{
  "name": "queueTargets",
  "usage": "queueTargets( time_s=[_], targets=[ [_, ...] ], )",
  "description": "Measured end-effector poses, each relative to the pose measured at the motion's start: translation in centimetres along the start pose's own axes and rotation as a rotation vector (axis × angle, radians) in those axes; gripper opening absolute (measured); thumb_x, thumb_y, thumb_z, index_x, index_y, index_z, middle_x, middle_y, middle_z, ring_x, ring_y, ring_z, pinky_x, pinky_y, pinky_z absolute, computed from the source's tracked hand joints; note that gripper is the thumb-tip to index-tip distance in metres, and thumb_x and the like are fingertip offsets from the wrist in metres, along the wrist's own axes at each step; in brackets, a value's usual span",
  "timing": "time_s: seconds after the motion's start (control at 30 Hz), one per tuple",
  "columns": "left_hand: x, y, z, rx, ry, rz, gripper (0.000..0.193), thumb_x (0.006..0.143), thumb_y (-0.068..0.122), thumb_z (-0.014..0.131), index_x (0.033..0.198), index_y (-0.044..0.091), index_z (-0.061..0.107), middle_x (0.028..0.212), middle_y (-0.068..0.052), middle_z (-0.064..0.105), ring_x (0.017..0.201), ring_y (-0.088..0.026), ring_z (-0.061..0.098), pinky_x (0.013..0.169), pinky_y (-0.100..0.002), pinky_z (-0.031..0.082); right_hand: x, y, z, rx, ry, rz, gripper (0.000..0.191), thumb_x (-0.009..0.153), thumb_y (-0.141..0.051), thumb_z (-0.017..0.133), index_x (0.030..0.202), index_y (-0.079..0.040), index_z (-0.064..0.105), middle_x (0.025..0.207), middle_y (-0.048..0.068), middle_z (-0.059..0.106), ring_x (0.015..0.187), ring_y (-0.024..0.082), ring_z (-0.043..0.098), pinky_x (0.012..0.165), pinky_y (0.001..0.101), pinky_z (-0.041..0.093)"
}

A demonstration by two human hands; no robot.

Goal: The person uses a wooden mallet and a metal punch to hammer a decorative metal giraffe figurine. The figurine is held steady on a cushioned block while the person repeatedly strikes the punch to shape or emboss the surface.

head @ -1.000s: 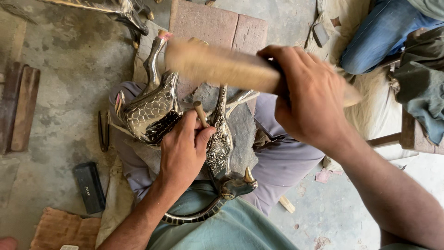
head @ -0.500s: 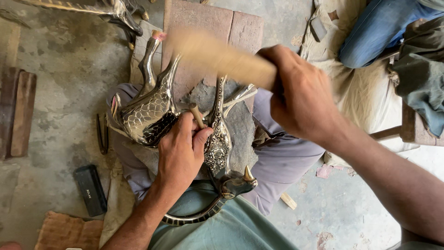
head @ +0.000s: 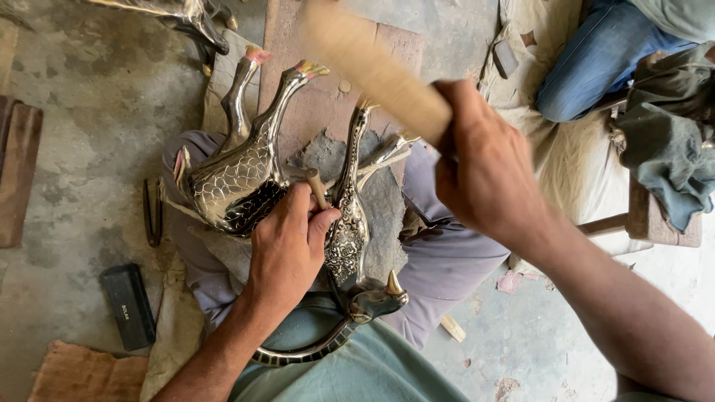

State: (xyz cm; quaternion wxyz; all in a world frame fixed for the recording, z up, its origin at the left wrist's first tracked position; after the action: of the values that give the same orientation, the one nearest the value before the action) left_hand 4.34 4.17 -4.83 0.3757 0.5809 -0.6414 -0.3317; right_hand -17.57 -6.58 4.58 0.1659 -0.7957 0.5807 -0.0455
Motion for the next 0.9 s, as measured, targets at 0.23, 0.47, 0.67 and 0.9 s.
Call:
queueTargets(
  time_s=[0.23, 0.47, 0.67, 0.9],
  targets=[
    [0.0, 0.1, -0.1, 0.003, 0.008, 0.007, 0.025, 0.098, 0.015, 0.07, 0.106, -0.001, 0.052, 0.089, -0.014, 0.068, 0.077, -0.031, 0.071, 0.062, -0.042, 0.054, -0.7, -0.5, -0.3, -0.065, 0.064, -0.076, 0.048, 0.088, 0.001, 0.059, 0.134, -0.008, 0.052, 0.094, 0.006, 0.067, 0.072, 0.019, 0.063, 0.068, 0.0371, 0.054],
    [-0.1, 0.1, -0.1, -0.003, 0.009, 0.001, 0.024, 0.098, 0.015, 0.069, 0.107, -0.001, 0.053, 0.092, -0.014, 0.069, 0.079, -0.032, 0.072, 0.062, -0.042, 0.055, -1.0, -0.6, -0.1, -0.326, 0.008, -0.13, 0.043, 0.093, -0.002, 0.06, 0.134, -0.016, 0.059, 0.101, 0.003, 0.07, 0.077, 0.018, 0.067, 0.074, 0.0392, 0.057],
    [-0.2, -0.1, 0.0, 0.008, -0.007, -0.001, 0.023, 0.098, 0.015, 0.069, 0.105, 0.0, 0.053, 0.09, -0.014, 0.069, 0.079, -0.03, 0.072, 0.062, -0.042, 0.056, -1.1, -0.7, 0.0, -0.303, 0.047, -0.21, 0.049, 0.088, 0.003, 0.055, 0.132, -0.017, 0.062, 0.104, 0.006, 0.07, 0.082, 0.019, 0.066, 0.076, 0.0398, 0.055],
    [-0.1, -0.1, 0.0, -0.016, -0.005, 0.014, 0.023, 0.099, 0.015, 0.069, 0.104, 0.0, 0.053, 0.09, -0.012, 0.068, 0.078, -0.028, 0.072, 0.063, -0.04, 0.056, -1.7, -1.5, -0.8, -0.572, -0.006, -0.262, 0.043, 0.093, -0.001, 0.059, 0.131, -0.019, 0.063, 0.098, 0.004, 0.073, 0.074, 0.02, 0.064, 0.078, 0.044, 0.055]
  ],
)
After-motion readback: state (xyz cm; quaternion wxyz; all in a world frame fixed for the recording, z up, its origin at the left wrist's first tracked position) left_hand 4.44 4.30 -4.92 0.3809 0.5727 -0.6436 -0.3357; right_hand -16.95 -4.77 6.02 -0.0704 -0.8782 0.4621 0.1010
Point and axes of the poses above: each hand's wrist, its own x-axis towards the middle knuckle, its own z-axis out of the palm, y = z × x, the point moved 2 cm from there along x, towards the middle knuckle
